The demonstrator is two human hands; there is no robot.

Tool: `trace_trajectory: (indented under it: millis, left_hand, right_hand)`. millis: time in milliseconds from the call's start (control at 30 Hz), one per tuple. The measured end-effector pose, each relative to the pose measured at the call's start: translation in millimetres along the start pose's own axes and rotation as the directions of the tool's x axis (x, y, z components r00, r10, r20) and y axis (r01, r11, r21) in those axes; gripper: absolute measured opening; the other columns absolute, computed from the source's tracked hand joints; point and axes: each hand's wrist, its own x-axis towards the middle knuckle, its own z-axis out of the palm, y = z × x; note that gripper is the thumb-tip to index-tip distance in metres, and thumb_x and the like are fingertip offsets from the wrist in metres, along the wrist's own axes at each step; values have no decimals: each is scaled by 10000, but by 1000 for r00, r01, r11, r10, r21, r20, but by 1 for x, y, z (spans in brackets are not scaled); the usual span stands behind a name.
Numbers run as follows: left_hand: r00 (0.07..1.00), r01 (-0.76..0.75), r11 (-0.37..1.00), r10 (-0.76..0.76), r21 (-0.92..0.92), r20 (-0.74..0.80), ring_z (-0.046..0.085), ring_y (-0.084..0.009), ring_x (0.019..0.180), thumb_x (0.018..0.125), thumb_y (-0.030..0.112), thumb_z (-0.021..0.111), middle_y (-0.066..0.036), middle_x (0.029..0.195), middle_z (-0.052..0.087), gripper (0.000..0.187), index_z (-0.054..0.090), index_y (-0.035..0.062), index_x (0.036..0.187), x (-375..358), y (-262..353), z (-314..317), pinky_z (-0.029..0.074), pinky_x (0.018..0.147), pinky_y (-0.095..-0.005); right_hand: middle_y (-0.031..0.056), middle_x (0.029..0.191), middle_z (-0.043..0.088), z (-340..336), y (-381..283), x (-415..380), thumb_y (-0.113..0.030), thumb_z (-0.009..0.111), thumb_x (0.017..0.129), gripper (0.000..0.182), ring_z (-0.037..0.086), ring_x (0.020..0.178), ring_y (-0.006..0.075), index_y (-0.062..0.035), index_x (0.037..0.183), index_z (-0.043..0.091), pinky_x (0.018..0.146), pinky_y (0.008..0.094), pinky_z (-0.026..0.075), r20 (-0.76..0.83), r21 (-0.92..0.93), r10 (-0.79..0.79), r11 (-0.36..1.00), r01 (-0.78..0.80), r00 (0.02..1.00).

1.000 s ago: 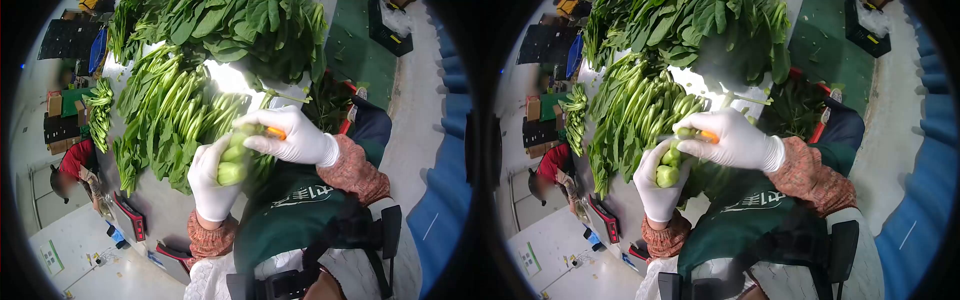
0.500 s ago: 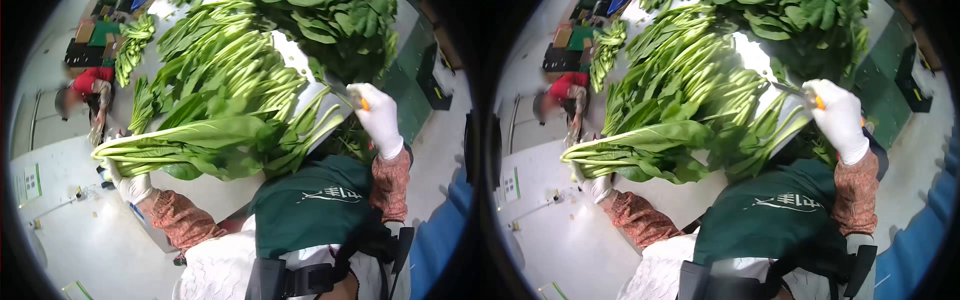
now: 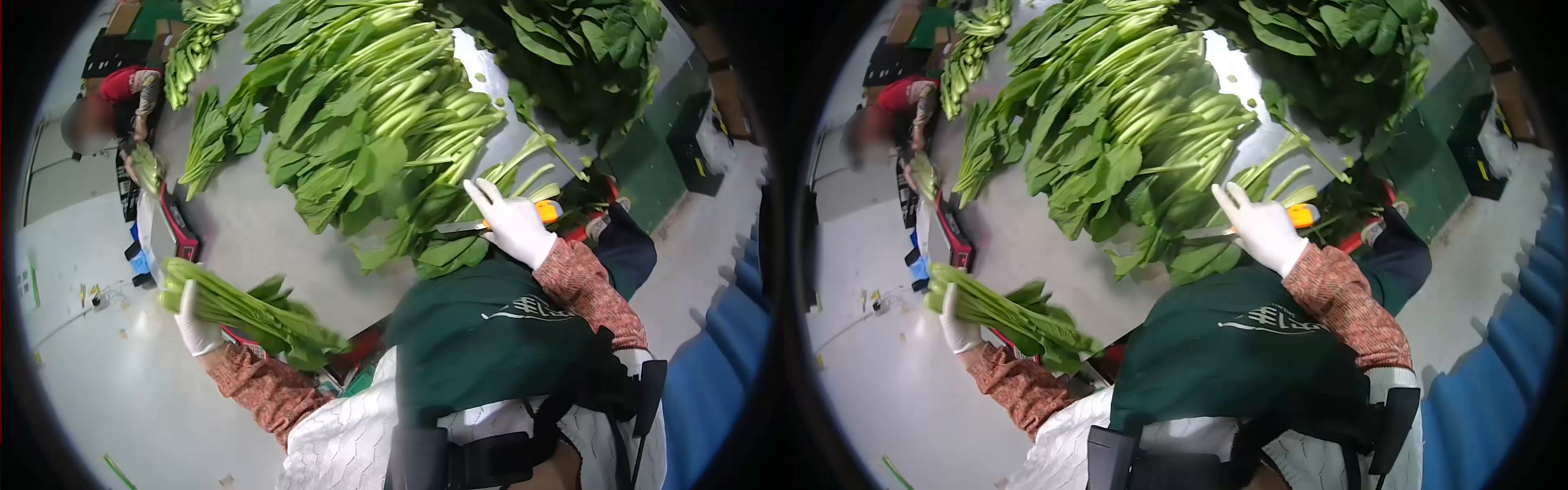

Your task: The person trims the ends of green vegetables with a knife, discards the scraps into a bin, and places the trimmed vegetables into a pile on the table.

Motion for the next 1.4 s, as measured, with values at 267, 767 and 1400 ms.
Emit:
trace_trajectory:
  millis: [267,767,1400]
  left_hand:
    - [979,120,642,52,757,-199,612,-216,1005,728,171,848,-130,1140,638,557,611,-35,1188,75,-225,-44,480,910,-364]
    - [414,-909,190,326,370,850,642,-305,949,805,191,749,-144,1079,659,437,616,35,1191,-73,-180,312,530,796,-398]
    - [480,-675,685,129,272,867,474,-94,700,765,-38,656,-11,825,482,389,639,10,1151,-94,-140,315,415,643,-224]
  right_hand:
    - [98,962,545,13,25,-24,-87,642,762,188,625,643,302,-61,923,546,554,414,508,-75,20,-5,1000,7,997]
    - [93,1047,629,-45,94,-123,-129,716,780,459,666,867,294,-95,1221,594,721,382,531,-160,5,477,876,-483,864]
    - [106,920,716,-56,23,-30,-89,638,785,439,699,842,301,-95,1221,592,736,371,557,-117,412,415,847,-336,902]
